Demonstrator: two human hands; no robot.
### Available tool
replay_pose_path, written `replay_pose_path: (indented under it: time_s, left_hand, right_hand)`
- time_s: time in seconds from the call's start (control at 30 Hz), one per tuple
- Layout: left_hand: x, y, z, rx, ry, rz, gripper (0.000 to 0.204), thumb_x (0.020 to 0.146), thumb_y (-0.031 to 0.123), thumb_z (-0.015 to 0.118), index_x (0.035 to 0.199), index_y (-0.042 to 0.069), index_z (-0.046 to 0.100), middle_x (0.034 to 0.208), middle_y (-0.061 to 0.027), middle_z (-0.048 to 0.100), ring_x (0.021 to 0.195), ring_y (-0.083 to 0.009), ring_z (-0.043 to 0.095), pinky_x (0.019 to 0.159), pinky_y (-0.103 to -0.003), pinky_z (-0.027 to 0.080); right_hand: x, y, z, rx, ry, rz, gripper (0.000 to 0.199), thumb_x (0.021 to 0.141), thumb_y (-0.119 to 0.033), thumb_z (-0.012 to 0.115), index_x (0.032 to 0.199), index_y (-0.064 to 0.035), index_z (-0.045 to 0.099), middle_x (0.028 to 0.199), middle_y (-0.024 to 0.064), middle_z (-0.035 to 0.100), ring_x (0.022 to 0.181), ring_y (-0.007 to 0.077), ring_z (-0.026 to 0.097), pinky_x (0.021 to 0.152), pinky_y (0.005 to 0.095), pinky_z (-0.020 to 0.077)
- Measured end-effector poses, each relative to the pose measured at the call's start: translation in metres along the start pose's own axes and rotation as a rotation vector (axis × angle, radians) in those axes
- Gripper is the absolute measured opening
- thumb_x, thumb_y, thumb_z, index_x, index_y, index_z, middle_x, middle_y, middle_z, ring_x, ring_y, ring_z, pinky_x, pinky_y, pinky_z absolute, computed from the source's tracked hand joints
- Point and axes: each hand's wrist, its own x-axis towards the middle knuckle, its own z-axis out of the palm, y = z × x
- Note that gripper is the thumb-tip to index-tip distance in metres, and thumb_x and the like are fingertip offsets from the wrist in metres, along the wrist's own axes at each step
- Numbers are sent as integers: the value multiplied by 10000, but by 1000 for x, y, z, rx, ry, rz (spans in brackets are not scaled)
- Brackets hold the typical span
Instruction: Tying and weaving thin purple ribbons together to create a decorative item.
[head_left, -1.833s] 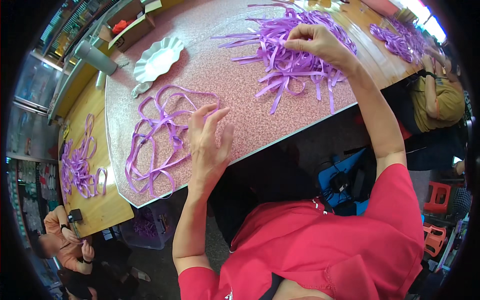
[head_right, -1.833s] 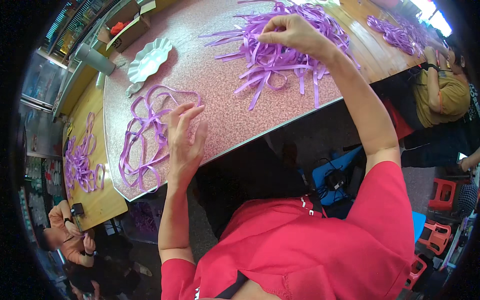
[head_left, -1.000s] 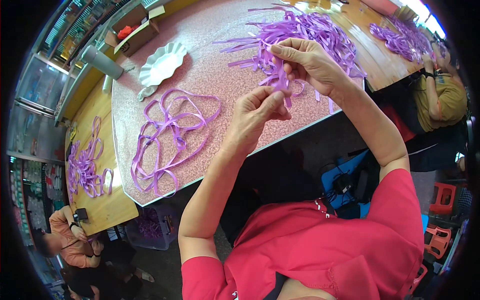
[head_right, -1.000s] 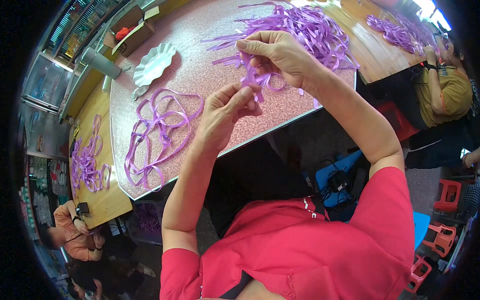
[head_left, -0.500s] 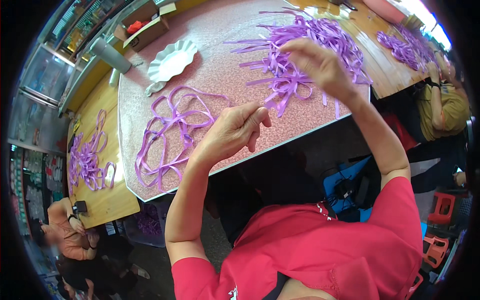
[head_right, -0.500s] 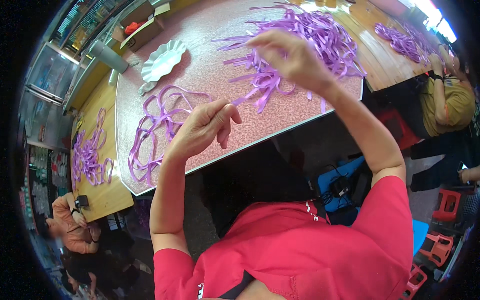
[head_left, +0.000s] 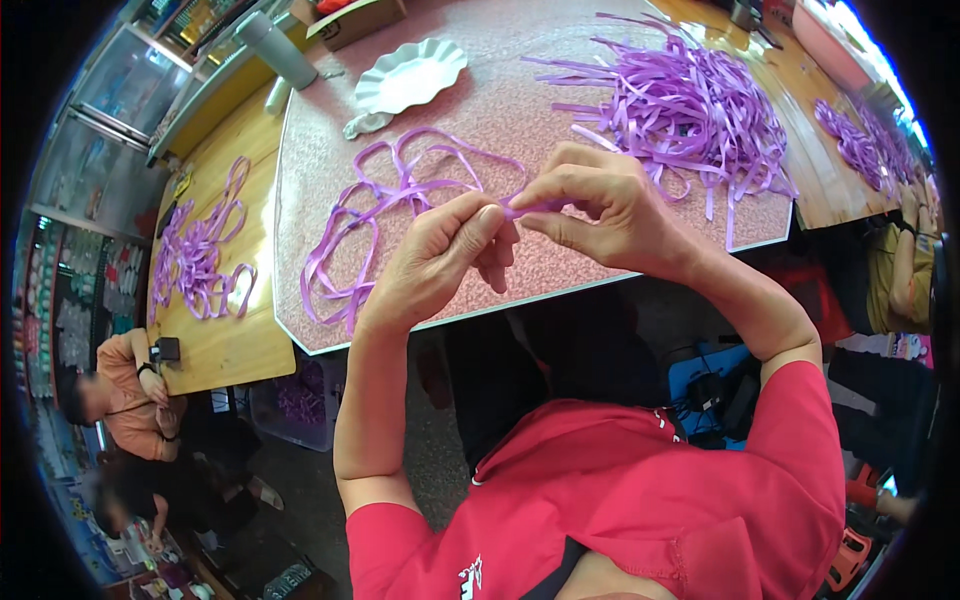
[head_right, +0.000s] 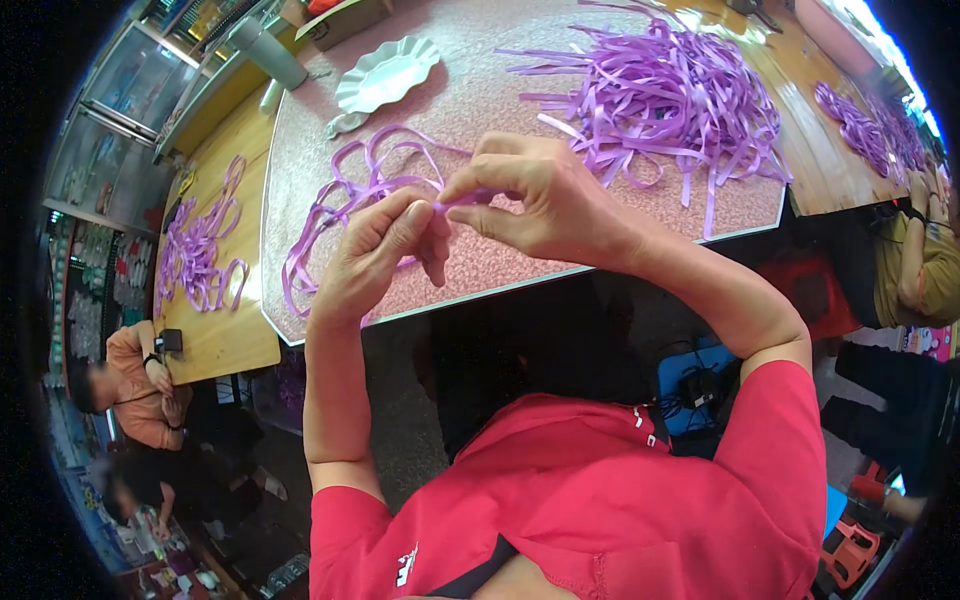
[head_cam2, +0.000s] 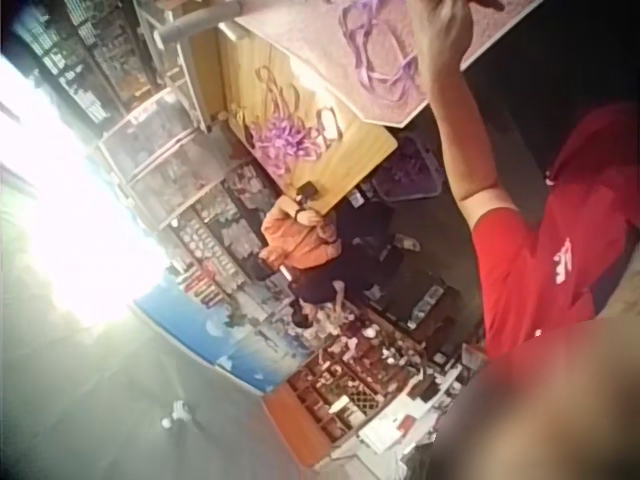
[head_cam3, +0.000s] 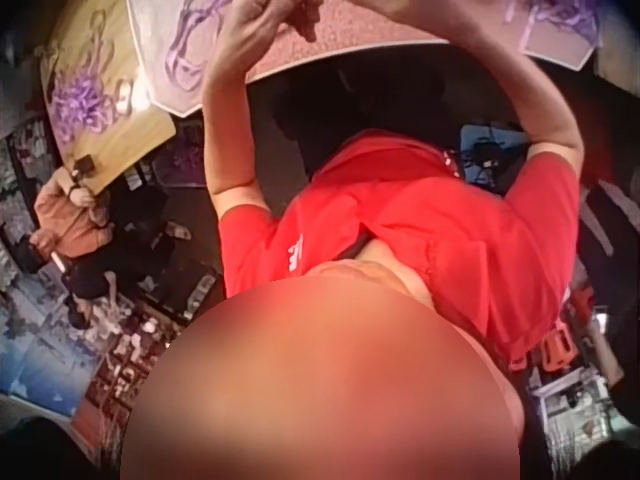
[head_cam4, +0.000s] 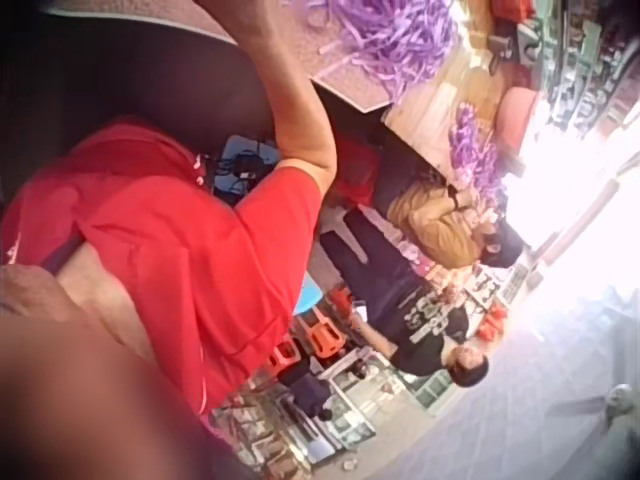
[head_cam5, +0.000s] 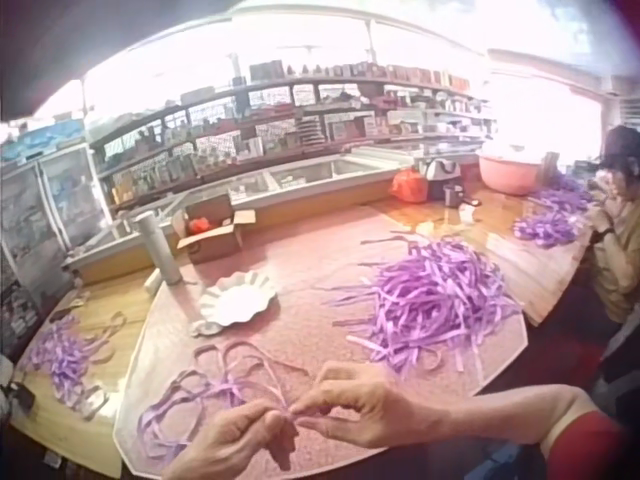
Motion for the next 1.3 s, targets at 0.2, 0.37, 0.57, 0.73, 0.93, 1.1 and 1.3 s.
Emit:
replay_pose_path:
  time_s: [0.2, 0.37, 0.57, 0.73, 0.93, 1.1, 1.3]
  left_hand:
    - [-6, -4, -3, -75, -42, 25, 312, 1059, 260, 462, 966, -8, 593, 793, -52, 615, 698, -118, 627, 623, -256, 531]
    - [-8, -16, 4, 163, 298, 270, 239, 1030, 215, 527, 1091, 4, 621, 880, -57, 641, 814, -135, 637, 728, -276, 527]
    - [-5, -9, 20, 607, 373, 469, 210, 874, 91, 721, 1072, 22, 701, 979, -83, 680, 953, -156, 645, 847, -283, 495]
    - [-5, -16, 16, 642, 356, 415, 138, 890, 74, 701, 1010, 6, 684, 902, -72, 677, 838, -150, 650, 757, -277, 504]
    - [-8, -24, 19, 619, 335, 378, 98, 920, 89, 646, 987, 17, 647, 845, -95, 654, 789, -242, 645, 748, -345, 478]
    - [-9, -25, 29, 540, 395, 365, 125, 941, 107, 636, 1013, 5, 623, 877, -94, 658, 796, -236, 650, 741, -342, 483]
    - [-11, -30, 21, 458, 375, 347, 122, 916, 94, 677, 968, -2, 622, 875, -109, 664, 814, -205, 662, 722, -312, 504]
  right_hand:
    - [-2, 3, 6, 4, -8, 90, 155, 809, -49, 779, 960, -72, 756, 794, 10, 613, 718, 99, 547, 588, 253, 413]
    - [-3, -4, 7, 101, 23, 248, 123, 819, -48, 776, 938, -71, 756, 729, -36, 522, 663, 61, 435, 551, 241, 329]
    - [-8, -3, 8, 120, 73, 234, 94, 816, -55, 781, 903, -65, 746, 709, -43, 481, 633, 56, 390, 534, 248, 291]
    - [-9, -6, 5, 35, 44, 162, 87, 816, -56, 779, 894, -62, 740, 704, -29, 492, 616, 56, 395, 527, 242, 295]
    - [-13, -8, 5, 153, 23, 263, 61, 851, -70, 753, 898, -45, 722, 732, -32, 534, 621, 32, 425, 526, 217, 318]
    - [-12, -10, 6, 142, 22, 287, 61, 869, -76, 738, 892, -30, 705, 744, -34, 545, 628, 21, 433, 526, 209, 324]
    - [-12, -9, 8, 156, 19, 296, 61, 871, -78, 735, 885, -28, 702, 748, -32, 552, 622, 21, 431, 523, 210, 322]
